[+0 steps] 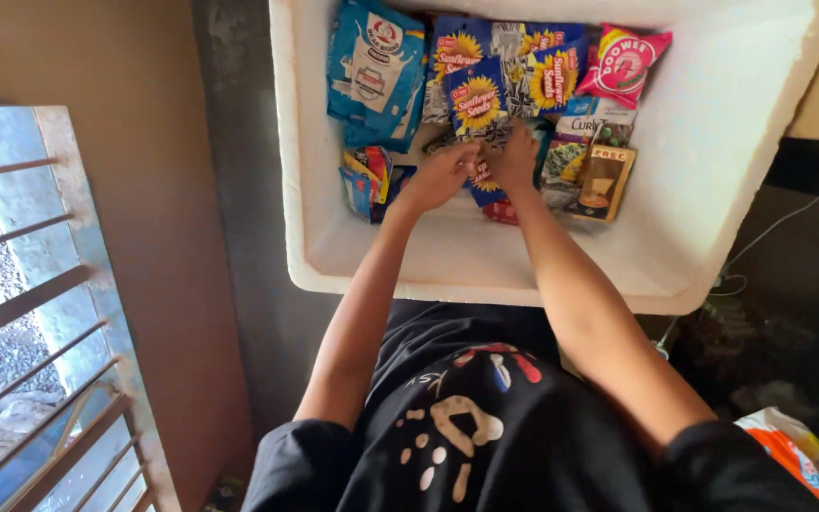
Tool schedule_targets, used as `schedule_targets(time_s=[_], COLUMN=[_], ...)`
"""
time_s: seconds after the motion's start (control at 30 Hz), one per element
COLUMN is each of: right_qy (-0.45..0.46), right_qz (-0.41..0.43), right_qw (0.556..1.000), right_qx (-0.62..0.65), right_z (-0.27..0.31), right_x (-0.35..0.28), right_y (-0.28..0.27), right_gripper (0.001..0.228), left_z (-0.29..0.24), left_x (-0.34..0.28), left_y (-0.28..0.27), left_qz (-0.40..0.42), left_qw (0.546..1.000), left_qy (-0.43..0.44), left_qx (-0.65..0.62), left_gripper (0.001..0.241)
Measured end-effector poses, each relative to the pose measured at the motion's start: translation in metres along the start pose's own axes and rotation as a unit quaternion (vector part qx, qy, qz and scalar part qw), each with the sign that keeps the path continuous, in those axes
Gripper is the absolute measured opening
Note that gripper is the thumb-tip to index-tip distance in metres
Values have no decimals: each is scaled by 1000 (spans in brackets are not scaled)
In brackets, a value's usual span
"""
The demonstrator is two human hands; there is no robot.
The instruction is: Organizing, sorting, and restocking packaged snack products from a container onto retail storage shelves.
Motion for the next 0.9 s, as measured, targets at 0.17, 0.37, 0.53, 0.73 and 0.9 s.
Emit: schedule_targets(time_s=[0.17, 0.37, 0.53, 0.73, 0.9], right_qy=[101, 53, -6, -79, -29], right_qz=[55, 97, 163, 131, 153], right_qw=[992, 983, 948, 937, 952], right_qx=[-52, 146, 274, 315, 263], right_z=[54, 104, 158, 183, 168], right_x=[7, -5, -50, -97, -123], right_y=[-46, -132, -182, -185, -184], right_gripper=[62, 41, 38, 34, 44], left_z=[12, 51, -64, -97, -100], left_x=[-22, -38, -68, -110, -130], left_y=[-27, -38, -40, -20, -5], left_qz=[-49, -59, -97, -174, -168], left_qw=[999, 998, 974, 952, 938], left_qy=[12, -9, -35, -32, 23], left_qx=[-14, -30, -200, -249, -304], left_gripper=[35, 44, 68, 61, 47])
Point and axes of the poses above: each hand's wrist, its own x-axis towards the middle knuckle, its own y-axis out of the palm, z = x × y, the point moved 6 cm from there along x, towards the middle knuckle
